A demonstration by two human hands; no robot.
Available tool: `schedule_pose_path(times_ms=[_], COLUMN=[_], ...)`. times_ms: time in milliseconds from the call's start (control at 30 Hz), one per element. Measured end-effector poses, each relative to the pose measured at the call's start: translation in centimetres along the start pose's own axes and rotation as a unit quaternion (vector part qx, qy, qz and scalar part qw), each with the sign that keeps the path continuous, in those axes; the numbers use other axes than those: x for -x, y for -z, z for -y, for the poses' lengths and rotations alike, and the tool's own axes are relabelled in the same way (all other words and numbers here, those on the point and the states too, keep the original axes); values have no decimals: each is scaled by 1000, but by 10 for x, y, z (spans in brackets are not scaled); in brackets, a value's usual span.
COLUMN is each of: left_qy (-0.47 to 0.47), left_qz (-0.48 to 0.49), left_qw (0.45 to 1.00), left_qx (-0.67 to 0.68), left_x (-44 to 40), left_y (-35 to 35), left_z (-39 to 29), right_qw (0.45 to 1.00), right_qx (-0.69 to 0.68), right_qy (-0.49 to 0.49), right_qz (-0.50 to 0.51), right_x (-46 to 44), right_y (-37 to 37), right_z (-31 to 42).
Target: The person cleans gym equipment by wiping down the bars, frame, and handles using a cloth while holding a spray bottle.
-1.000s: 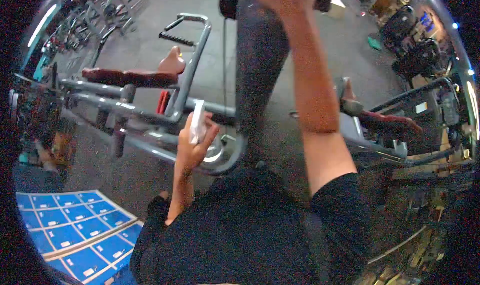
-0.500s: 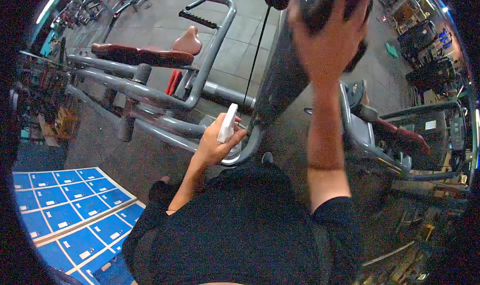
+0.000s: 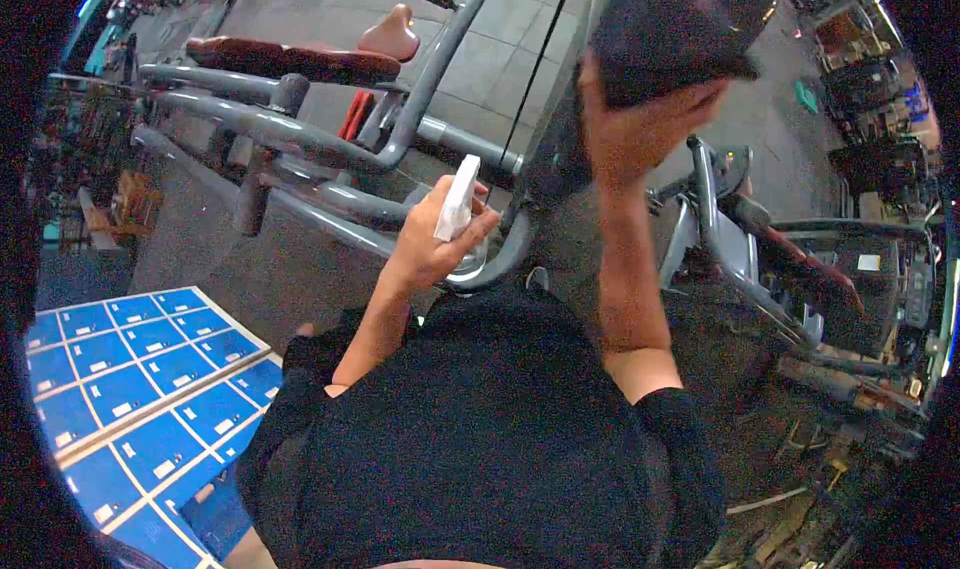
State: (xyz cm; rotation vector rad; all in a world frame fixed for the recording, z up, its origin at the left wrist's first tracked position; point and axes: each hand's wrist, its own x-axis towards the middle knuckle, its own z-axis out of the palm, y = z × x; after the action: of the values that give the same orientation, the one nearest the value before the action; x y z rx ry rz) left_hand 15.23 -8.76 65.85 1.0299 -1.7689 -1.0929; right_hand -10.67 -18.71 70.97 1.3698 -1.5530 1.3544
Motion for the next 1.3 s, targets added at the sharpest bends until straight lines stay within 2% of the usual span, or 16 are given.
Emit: schedule_pose_path(times_ms=[33, 100, 167, 233, 267, 333, 433, 500, 567, 700, 800, 933, 1067, 1200, 1233, 1300], left_qy=[6, -4, 17, 52, 52, 40, 42, 62, 55, 82, 98, 46, 48, 52, 64, 40], left_qz=[-1, 8, 6, 2, 10, -29, -37, -57, -62, -90, -91, -89, -80, -69, -62, -66], left_qw=[1000, 999, 999, 998, 998, 999, 998, 995, 996, 989, 988, 994, 994, 993, 990, 992], left_qx=[-3, -45, -29, 18, 14, 21, 36, 46, 28, 86, 80, 32, 58, 84, 111, 95], left_x=[3, 2, 4, 1, 4, 1, 5, 7, 13, 21, 20, 13, 6, 7, 10, 16], left_y=[1, 5, 5, 3, 2, 2, 3, 4, 8, 11, 19, 26, 23, 15, 12, 6], left_z=[-2, -9, -11, -14, -16, -20, -15, -20, -17, -10, -6, 2, -6, -10, -8, 7], right_qw=[997, 998, 976, 972, 930, 965, 960, 953, 960, 980, 977, 980, 983, 979, 978, 968], right_qx=[-60, 21, 97, 109, 170, 192, 219, 186, 231, 136, 138, 140, 65, 65, 114, 169], right_qy=[-34, -49, 3, 0, 6, 73, 139, 226, 149, 118, 140, 141, 143, 113, 165, 151], right_qz=[-16, 17, 196, 209, 325, 164, 105, -79, 47, 88, 82, 11, 96, 159, 65, 105], right_x=[-40, -116, -204, -232, -250, -233, -195, -150, -77, 59, 29, -116, -209, -170, -140, -58], right_y=[6, 17, 4, 22, 36, -6, 1, 2, 0, -15, -7, 7, 4, 1, 4, 11], right_z=[12, 23, -16, 68, 93, 62, 53, 61, 40, 1, 3, 38, 46, 33, 35, 35])
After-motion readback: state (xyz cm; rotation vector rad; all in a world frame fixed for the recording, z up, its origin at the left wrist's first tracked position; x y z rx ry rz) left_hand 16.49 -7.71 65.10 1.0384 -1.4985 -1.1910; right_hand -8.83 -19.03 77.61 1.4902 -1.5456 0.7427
